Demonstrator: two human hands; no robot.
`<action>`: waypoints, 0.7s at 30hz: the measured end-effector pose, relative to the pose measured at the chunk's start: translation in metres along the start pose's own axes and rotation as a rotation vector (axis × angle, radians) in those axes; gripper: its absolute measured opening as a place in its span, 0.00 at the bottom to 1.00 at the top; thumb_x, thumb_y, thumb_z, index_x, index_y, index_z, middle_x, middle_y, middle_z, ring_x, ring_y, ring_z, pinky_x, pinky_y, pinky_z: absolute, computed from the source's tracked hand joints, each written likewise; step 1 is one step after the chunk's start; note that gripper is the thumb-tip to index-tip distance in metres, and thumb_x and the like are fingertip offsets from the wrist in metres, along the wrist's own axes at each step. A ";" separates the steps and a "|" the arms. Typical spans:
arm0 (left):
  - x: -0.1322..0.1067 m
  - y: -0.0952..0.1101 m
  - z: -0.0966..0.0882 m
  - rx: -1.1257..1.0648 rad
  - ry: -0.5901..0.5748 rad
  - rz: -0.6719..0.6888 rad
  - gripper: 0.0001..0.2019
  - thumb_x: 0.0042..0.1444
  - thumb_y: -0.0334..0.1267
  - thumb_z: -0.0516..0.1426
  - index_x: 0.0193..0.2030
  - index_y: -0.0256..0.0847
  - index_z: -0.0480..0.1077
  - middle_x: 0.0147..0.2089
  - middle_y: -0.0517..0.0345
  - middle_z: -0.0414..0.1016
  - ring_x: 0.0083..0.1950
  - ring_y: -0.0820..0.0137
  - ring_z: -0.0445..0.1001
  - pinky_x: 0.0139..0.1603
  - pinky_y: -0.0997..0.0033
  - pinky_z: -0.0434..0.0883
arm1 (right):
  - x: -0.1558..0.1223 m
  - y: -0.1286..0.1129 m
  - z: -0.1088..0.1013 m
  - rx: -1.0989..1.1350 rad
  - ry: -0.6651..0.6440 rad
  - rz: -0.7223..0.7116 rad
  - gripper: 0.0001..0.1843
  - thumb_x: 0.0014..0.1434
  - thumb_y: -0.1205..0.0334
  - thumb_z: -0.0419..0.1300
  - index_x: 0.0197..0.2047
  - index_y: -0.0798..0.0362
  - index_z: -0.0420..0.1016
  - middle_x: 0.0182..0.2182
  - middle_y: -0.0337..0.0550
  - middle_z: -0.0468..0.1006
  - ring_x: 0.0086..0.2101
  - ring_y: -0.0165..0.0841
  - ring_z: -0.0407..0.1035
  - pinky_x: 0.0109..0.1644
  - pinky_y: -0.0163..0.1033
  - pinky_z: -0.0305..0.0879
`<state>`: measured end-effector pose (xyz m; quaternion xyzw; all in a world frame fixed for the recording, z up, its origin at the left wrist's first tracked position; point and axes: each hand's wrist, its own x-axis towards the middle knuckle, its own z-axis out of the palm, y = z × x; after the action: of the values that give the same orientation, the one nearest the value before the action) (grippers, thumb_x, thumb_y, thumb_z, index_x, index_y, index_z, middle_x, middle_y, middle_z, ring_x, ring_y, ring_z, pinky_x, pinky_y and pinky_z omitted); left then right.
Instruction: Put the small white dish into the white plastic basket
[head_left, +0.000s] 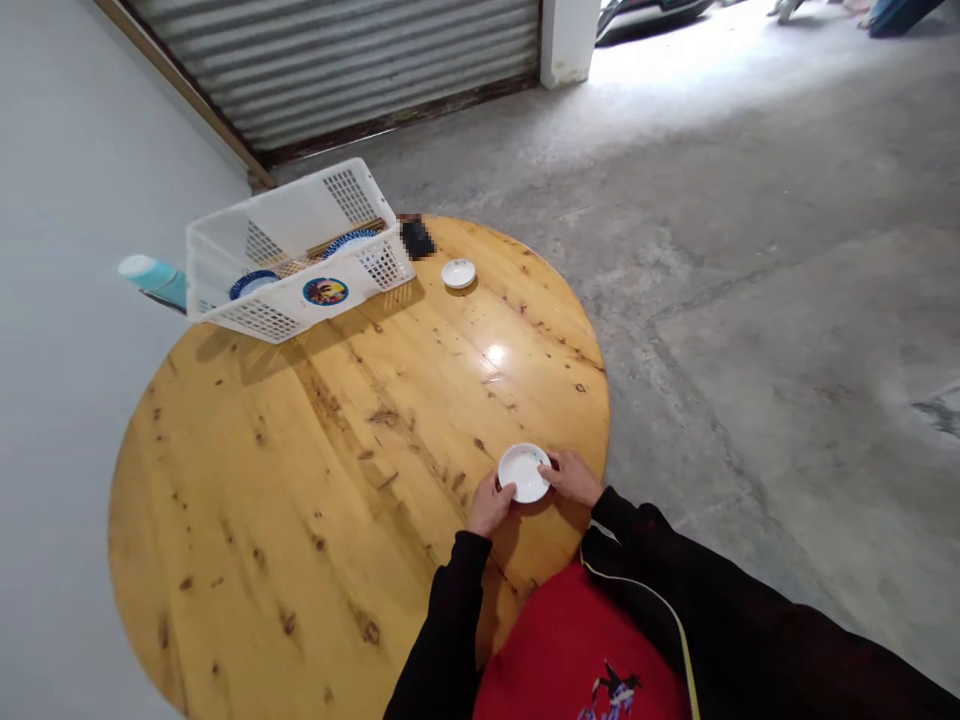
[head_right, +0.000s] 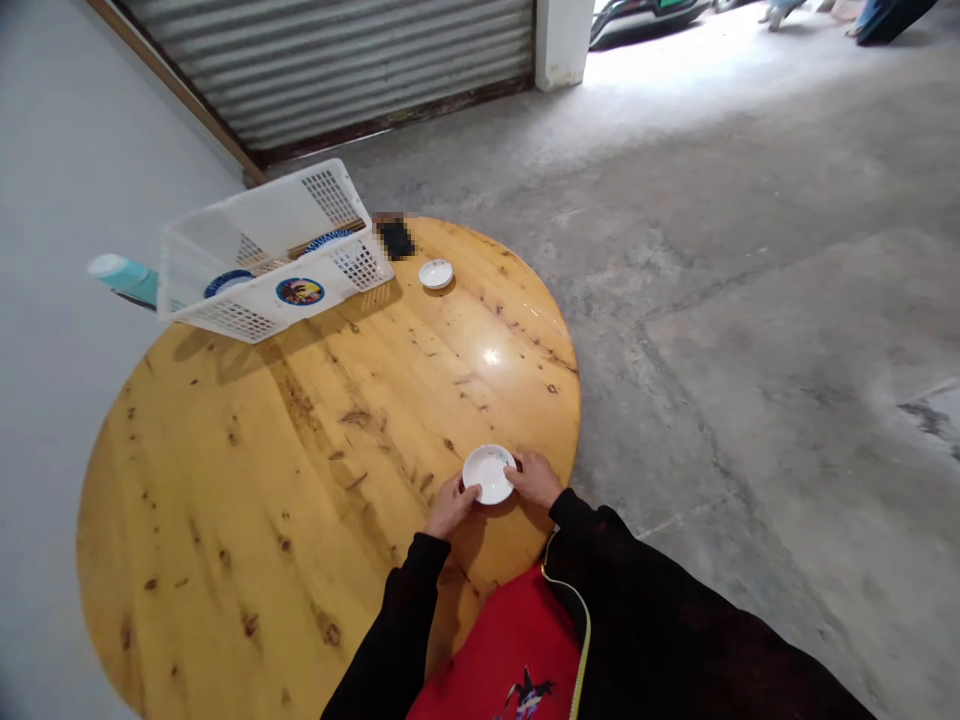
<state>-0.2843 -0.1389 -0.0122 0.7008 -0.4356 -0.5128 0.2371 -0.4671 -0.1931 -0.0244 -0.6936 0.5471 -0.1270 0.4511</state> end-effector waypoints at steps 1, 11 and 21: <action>-0.013 -0.010 0.005 -0.018 -0.041 -0.009 0.12 0.50 0.32 0.53 0.42 0.36 0.72 0.41 0.49 0.79 0.41 0.62 0.76 0.43 0.66 0.73 | -0.016 0.003 0.005 -0.009 -0.019 0.008 0.08 0.54 0.63 0.55 0.25 0.55 0.70 0.20 0.38 0.69 0.23 0.29 0.60 0.28 0.33 0.50; -0.076 -0.049 0.031 -0.170 -0.057 -0.070 0.16 0.62 0.51 0.45 0.43 0.41 0.63 0.40 0.48 0.72 0.39 0.64 0.74 0.27 0.71 0.73 | -0.078 0.004 0.039 -0.043 -0.033 0.080 0.06 0.54 0.65 0.54 0.27 0.55 0.70 0.23 0.39 0.71 0.26 0.31 0.62 0.29 0.33 0.53; -0.061 -0.049 0.014 -0.201 -0.115 0.062 0.24 0.60 0.55 0.48 0.50 0.37 0.64 0.42 0.48 0.70 0.41 0.63 0.71 0.25 0.72 0.72 | -0.074 -0.008 0.036 -0.064 -0.072 0.153 0.06 0.55 0.69 0.55 0.32 0.59 0.73 0.25 0.42 0.75 0.27 0.30 0.66 0.31 0.32 0.54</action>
<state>-0.2851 -0.0600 -0.0239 0.6289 -0.4164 -0.5857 0.2968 -0.4650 -0.1109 -0.0147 -0.6679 0.5858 -0.0495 0.4565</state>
